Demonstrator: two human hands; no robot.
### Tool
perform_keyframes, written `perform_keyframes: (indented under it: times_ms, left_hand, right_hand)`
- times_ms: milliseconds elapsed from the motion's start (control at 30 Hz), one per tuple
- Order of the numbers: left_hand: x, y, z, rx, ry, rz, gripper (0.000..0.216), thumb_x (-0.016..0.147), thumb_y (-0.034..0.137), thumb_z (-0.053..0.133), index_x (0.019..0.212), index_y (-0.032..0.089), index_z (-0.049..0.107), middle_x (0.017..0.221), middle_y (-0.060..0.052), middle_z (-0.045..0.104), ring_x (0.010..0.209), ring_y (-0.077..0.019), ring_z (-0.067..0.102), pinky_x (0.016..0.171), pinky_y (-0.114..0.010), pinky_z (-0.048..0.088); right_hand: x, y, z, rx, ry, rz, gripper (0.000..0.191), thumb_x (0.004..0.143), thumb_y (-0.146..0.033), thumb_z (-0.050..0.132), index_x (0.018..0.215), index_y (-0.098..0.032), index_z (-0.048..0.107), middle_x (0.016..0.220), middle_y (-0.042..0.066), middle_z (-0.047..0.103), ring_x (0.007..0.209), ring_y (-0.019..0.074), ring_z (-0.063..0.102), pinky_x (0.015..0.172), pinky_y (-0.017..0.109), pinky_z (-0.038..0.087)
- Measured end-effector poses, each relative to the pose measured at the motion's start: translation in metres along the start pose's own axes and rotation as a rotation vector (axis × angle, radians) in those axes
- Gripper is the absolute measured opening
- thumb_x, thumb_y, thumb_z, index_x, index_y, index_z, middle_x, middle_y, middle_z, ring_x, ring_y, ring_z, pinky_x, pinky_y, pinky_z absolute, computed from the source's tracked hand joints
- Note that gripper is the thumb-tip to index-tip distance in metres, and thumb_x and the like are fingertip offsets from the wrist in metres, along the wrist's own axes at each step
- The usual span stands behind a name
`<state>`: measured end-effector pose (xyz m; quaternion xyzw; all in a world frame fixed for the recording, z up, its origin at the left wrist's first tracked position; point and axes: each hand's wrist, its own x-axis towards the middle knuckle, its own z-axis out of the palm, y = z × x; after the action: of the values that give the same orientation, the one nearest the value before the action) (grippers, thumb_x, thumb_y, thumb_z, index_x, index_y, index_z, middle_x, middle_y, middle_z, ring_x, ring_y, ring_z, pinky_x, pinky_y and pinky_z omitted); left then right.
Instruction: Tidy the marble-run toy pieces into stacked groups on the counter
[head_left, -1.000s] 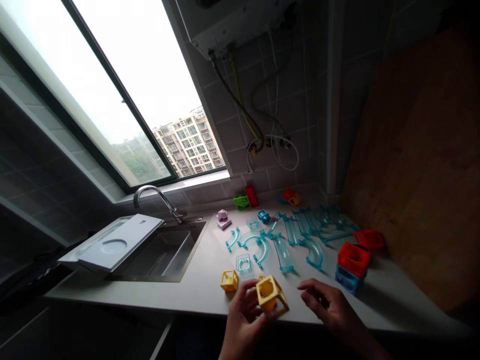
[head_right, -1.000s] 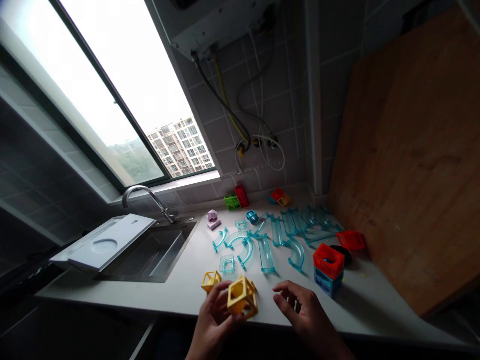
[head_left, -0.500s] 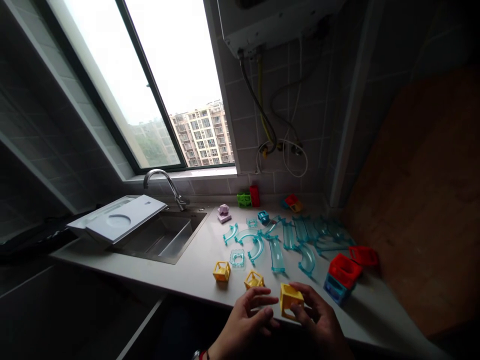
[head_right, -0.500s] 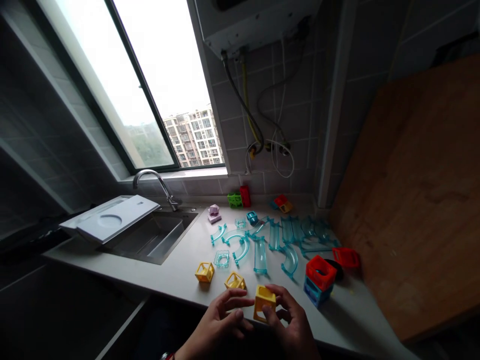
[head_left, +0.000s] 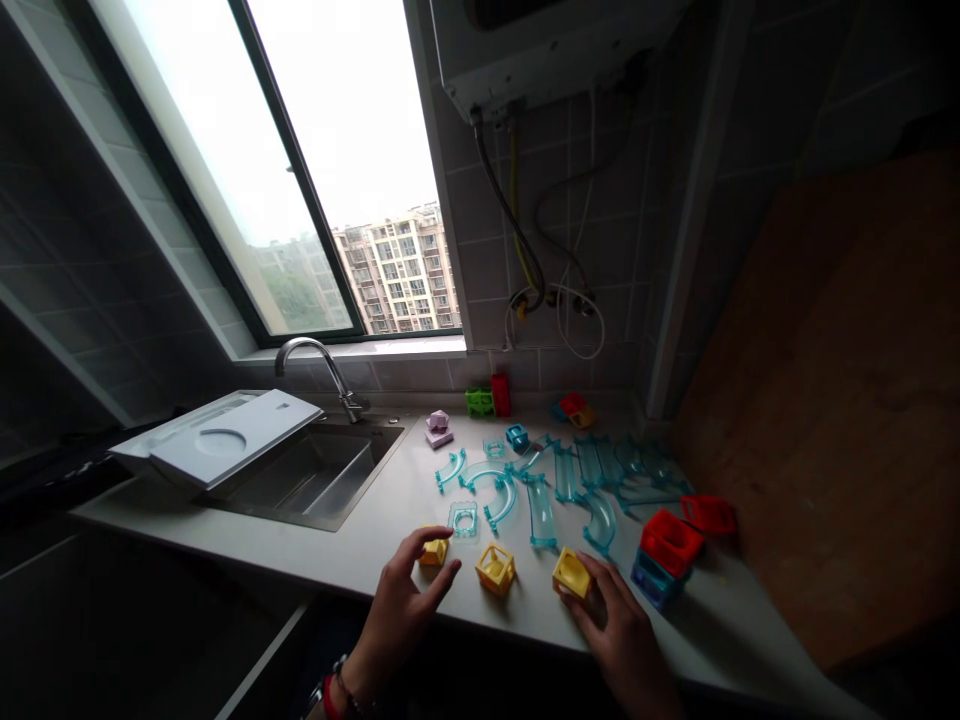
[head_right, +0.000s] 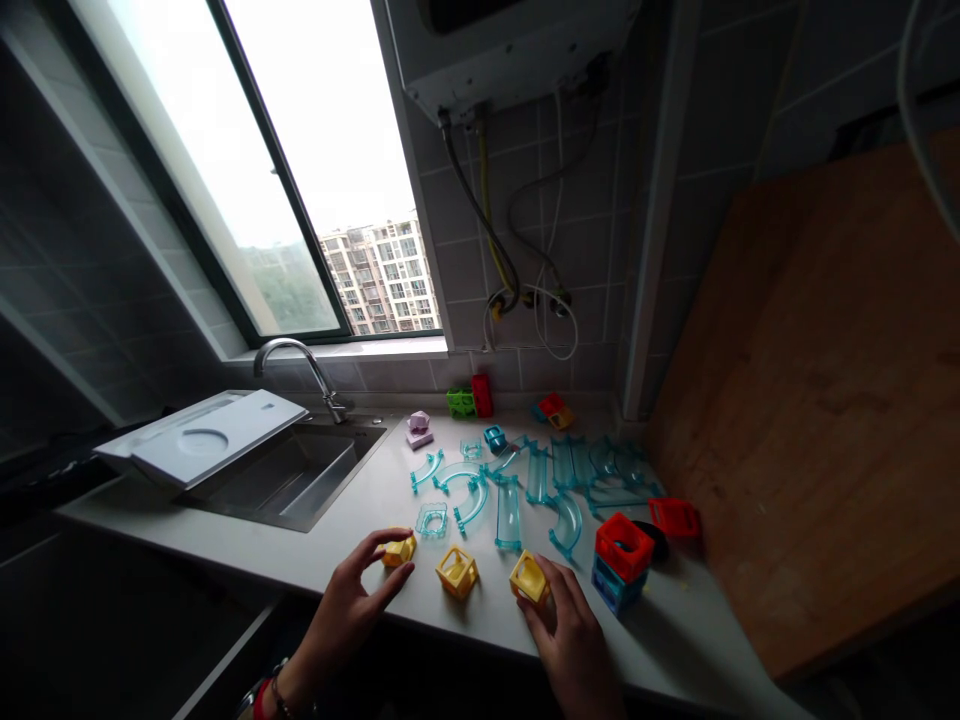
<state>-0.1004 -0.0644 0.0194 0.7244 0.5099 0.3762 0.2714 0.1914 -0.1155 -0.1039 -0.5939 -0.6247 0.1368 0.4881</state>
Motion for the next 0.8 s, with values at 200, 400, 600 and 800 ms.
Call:
perform_keyframes:
  times_ms: [200, 400, 600, 800]
  left_hand:
    - [0.022, -0.043, -0.013, 0.268, 0.054, 0.109, 0.044, 0.088, 0.034, 0.068, 0.130, 0.025, 0.057, 0.134, -0.011, 0.062, 0.129, -0.0303, 0.057, 0.111, -0.052, 0.044]
    - [0.026, -0.072, -0.016, 0.295, -0.001, 0.049, 0.053, 0.080, 0.026, 0.072, 0.131, 0.024, 0.058, 0.134, -0.011, 0.062, 0.128, -0.0308, 0.058, 0.112, -0.052, 0.045]
    - [0.024, -0.081, -0.015, 0.277, -0.030, 0.012, 0.053, 0.079, 0.022, 0.069, 0.131, 0.023, 0.059, 0.134, -0.011, 0.064, 0.127, -0.0301, 0.060, 0.112, -0.052, 0.045]
    - [0.025, -0.081, -0.016, 0.243, -0.059, -0.035, 0.048, 0.080, 0.022, 0.066, 0.128, 0.024, 0.063, 0.133, -0.009, 0.067, 0.123, -0.0295, 0.063, 0.108, -0.050, 0.049]
  right_hand:
    - [-0.002, 0.002, -0.002, -0.021, -0.042, -0.009, 0.040, 0.098, -0.033, 0.058, 0.137, -0.029, 0.052, 0.130, 0.008, 0.064, 0.121, 0.0276, 0.065, 0.103, 0.043, 0.056]
    - [-0.002, 0.005, 0.000, -0.032, -0.049, -0.011, 0.040, 0.097, -0.035, 0.058, 0.137, -0.029, 0.052, 0.129, 0.009, 0.065, 0.120, 0.0278, 0.066, 0.102, 0.043, 0.056]
    - [-0.002, 0.005, 0.000, -0.047, -0.025, -0.028, 0.043, 0.097, -0.038, 0.058, 0.138, -0.027, 0.053, 0.128, 0.010, 0.066, 0.118, 0.0292, 0.067, 0.099, 0.043, 0.058]
    - [-0.001, 0.002, -0.003, -0.043, -0.037, -0.009, 0.043, 0.097, -0.040, 0.058, 0.137, -0.027, 0.054, 0.127, 0.011, 0.066, 0.119, 0.0304, 0.066, 0.101, 0.046, 0.057]
